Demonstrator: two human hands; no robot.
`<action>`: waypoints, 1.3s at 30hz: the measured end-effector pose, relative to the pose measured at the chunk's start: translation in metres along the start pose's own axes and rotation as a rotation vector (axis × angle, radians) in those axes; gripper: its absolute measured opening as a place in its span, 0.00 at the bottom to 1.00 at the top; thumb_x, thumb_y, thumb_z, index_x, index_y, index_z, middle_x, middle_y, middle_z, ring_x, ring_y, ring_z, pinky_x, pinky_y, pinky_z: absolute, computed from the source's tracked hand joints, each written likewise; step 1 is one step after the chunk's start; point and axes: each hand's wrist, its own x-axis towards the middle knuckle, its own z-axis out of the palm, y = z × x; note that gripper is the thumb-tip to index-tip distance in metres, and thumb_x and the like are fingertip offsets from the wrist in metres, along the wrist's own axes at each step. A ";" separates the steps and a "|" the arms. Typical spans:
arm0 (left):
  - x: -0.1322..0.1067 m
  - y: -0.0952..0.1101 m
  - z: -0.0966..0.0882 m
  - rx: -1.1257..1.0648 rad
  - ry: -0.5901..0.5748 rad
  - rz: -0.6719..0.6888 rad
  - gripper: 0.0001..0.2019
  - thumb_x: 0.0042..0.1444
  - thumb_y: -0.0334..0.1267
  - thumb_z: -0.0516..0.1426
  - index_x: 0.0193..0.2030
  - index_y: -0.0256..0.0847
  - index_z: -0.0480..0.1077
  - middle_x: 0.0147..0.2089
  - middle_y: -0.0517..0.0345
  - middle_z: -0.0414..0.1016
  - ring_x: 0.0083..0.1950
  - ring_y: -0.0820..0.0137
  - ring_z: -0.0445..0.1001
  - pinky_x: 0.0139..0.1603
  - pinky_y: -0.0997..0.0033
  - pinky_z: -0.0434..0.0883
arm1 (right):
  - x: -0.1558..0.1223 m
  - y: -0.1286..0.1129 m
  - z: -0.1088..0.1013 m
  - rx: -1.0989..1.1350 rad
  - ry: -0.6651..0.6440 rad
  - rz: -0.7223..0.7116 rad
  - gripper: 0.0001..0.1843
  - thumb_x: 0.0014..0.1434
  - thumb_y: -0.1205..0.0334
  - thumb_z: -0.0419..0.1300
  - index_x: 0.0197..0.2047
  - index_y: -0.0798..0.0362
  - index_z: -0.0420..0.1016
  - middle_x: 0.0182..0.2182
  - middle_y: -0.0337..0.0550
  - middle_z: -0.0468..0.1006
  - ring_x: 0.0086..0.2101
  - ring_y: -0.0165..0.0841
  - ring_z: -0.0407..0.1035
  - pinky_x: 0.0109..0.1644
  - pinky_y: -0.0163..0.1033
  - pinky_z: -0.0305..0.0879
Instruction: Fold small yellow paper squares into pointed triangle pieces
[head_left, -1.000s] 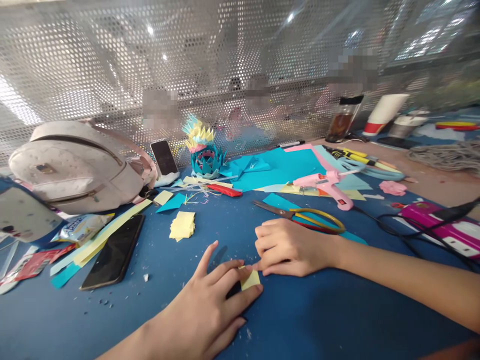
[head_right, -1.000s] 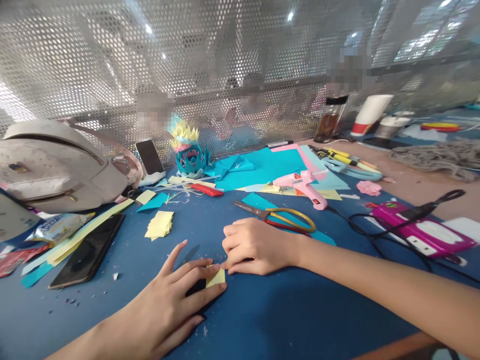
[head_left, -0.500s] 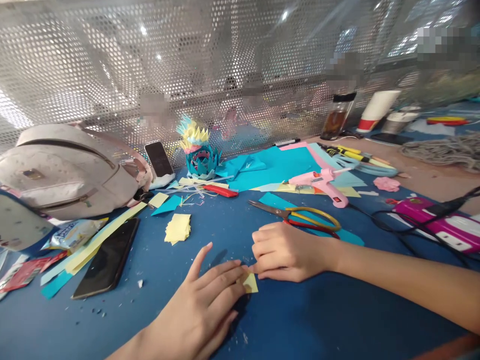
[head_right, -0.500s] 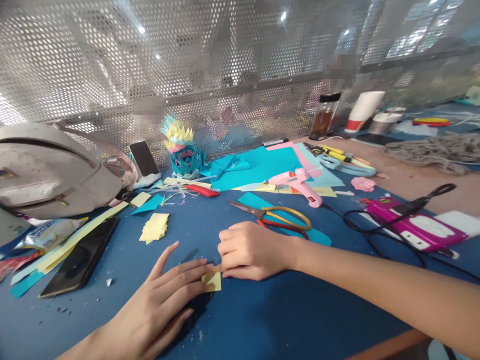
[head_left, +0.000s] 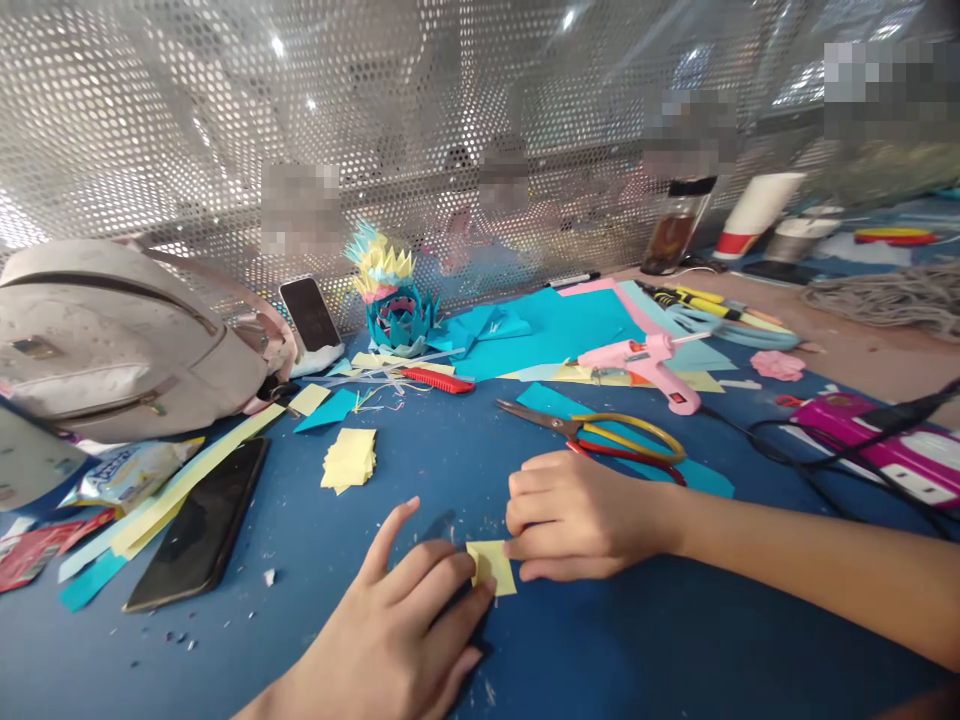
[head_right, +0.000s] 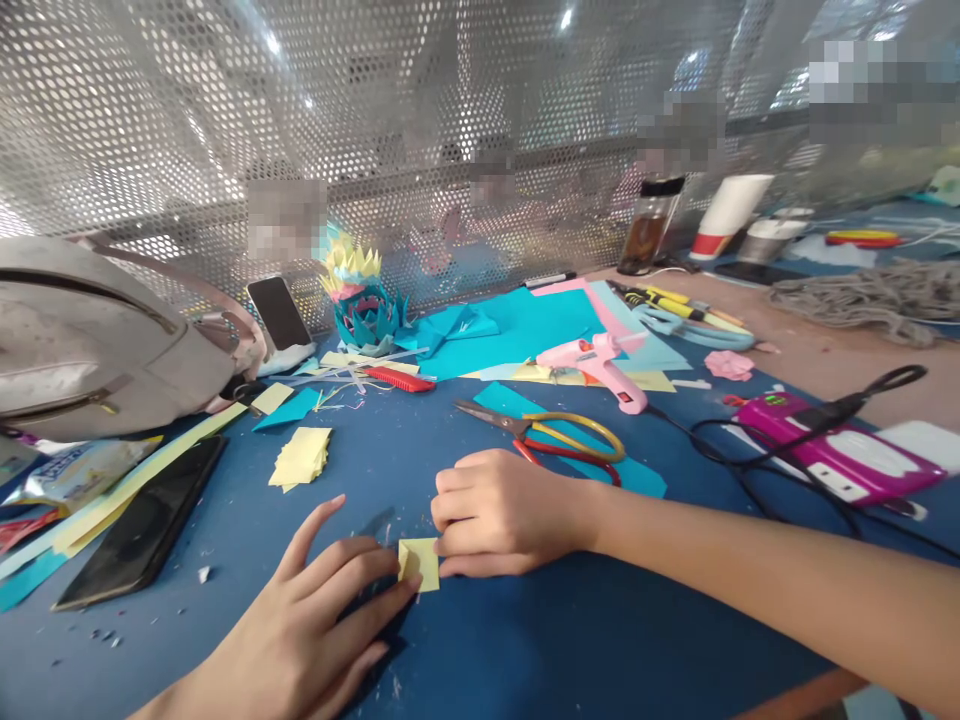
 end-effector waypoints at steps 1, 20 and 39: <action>0.001 0.001 -0.001 0.009 0.006 0.000 0.14 0.73 0.39 0.50 0.56 0.39 0.75 0.48 0.57 0.79 0.51 0.67 0.76 0.79 0.51 0.34 | 0.000 0.000 0.000 0.003 0.003 -0.002 0.20 0.78 0.56 0.47 0.42 0.54 0.77 0.32 0.41 0.77 0.33 0.33 0.64 0.35 0.43 0.52; 0.002 0.010 -0.001 0.106 0.140 0.098 0.16 0.75 0.36 0.50 0.50 0.30 0.78 0.49 0.51 0.84 0.55 0.63 0.81 0.80 0.51 0.41 | 0.004 0.000 0.003 0.324 0.013 0.146 0.19 0.76 0.57 0.50 0.38 0.54 0.77 0.36 0.46 0.79 0.37 0.32 0.69 0.43 0.37 0.63; 0.004 0.003 -0.008 0.049 0.029 0.071 0.19 0.76 0.41 0.48 0.54 0.32 0.77 0.49 0.55 0.82 0.53 0.67 0.79 0.80 0.55 0.37 | 0.007 -0.010 0.007 0.616 -0.024 0.254 0.15 0.74 0.55 0.56 0.40 0.55 0.78 0.33 0.44 0.79 0.37 0.32 0.69 0.46 0.35 0.64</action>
